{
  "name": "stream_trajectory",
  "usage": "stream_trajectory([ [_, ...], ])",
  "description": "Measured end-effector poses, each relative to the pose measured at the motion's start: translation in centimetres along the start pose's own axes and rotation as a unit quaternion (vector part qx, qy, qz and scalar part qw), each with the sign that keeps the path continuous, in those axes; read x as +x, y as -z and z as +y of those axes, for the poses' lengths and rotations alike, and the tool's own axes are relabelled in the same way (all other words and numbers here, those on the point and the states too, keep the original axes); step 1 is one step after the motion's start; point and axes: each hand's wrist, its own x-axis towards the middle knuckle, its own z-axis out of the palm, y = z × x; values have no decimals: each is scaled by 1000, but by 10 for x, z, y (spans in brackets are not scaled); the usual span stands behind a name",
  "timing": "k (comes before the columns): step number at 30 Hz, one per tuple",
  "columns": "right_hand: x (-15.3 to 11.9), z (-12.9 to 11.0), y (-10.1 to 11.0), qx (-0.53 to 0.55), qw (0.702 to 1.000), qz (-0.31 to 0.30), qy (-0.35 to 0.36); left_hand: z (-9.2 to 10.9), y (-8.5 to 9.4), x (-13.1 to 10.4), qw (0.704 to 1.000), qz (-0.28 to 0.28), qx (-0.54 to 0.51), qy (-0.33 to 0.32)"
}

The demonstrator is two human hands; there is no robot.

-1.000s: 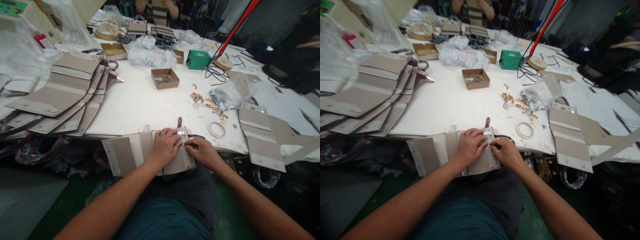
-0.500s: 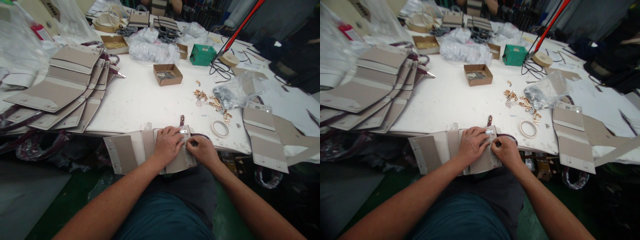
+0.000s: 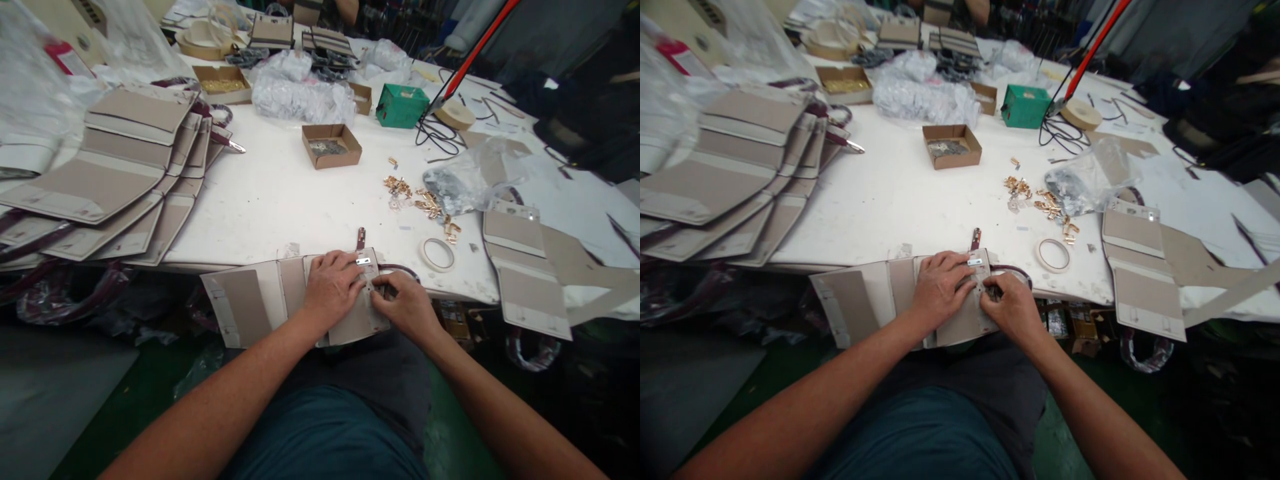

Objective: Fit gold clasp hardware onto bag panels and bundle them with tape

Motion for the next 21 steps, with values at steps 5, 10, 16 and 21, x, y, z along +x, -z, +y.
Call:
stream_trajectory([
  [5,0,-1,-5,10,1000,21,-3,1,1,0,1000,0,5,0],
  [10,-4,1,12,116,992,-24,-34,1,2,-1,1000,-3,3,-1],
  [16,-4,-5,25,209,970,-56,-113,-1,1,-1,1000,-1,6,-17],
  [21,11,-10,24,164,974,-99,-118,-3,1,-2,1000,2,1,-18],
])
